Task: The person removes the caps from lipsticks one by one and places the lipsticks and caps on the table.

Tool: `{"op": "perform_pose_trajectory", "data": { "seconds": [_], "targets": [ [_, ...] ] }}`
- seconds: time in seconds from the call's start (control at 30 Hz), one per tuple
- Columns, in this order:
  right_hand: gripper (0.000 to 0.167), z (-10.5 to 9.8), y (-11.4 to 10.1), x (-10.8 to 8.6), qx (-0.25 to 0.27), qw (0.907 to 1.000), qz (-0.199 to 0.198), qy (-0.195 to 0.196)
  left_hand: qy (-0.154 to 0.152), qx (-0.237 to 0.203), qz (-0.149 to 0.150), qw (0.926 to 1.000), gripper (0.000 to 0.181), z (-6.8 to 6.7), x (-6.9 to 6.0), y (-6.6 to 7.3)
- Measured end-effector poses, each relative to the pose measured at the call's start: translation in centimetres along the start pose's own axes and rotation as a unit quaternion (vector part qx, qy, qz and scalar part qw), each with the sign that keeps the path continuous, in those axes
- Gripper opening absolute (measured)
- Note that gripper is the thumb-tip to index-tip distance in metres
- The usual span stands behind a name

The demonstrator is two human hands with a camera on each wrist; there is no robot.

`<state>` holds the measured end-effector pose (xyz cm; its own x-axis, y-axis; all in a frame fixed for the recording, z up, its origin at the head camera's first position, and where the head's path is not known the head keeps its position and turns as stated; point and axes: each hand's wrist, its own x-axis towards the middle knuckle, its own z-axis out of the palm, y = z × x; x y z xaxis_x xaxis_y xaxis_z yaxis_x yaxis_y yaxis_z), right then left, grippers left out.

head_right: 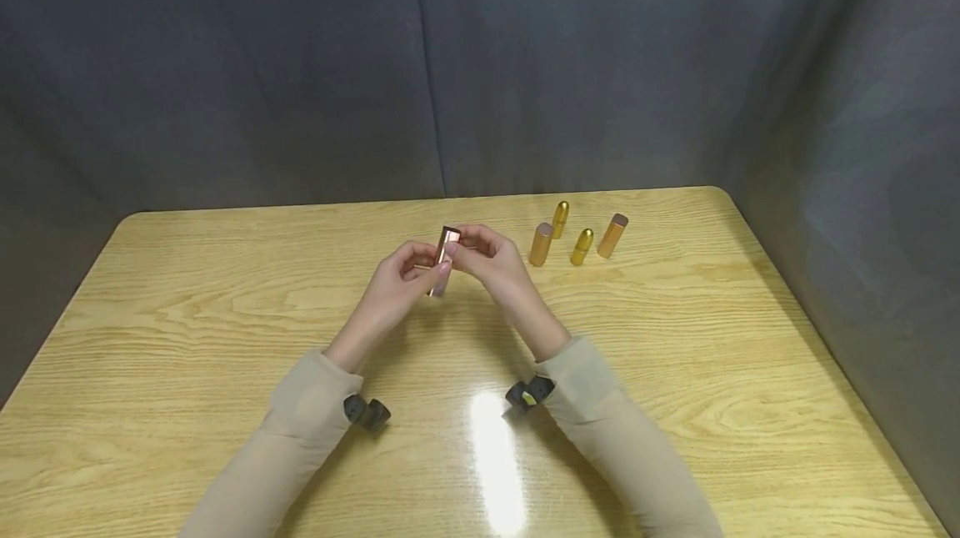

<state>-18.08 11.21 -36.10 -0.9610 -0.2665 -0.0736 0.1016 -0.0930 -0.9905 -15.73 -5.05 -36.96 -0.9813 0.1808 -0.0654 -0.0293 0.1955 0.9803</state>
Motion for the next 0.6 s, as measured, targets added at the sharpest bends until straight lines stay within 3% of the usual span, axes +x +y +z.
{"op": "perform_pose_trajectory", "data": {
  "seconds": [0.3, 0.6],
  "targets": [
    [0.013, 1.3, -0.5, -1.2, 0.074, 0.9972, -0.011, 0.012, 0.006, -0.017, 0.017, 0.9997, 0.035, -0.3, -1.4, 0.6],
    [0.017, 2.2, -0.8, -2.0, 0.084, 0.9962, 0.010, 0.018, 0.017, -0.019, 0.011, 0.9996, 0.037, -0.8, -2.5, 0.9]
  ]
}}
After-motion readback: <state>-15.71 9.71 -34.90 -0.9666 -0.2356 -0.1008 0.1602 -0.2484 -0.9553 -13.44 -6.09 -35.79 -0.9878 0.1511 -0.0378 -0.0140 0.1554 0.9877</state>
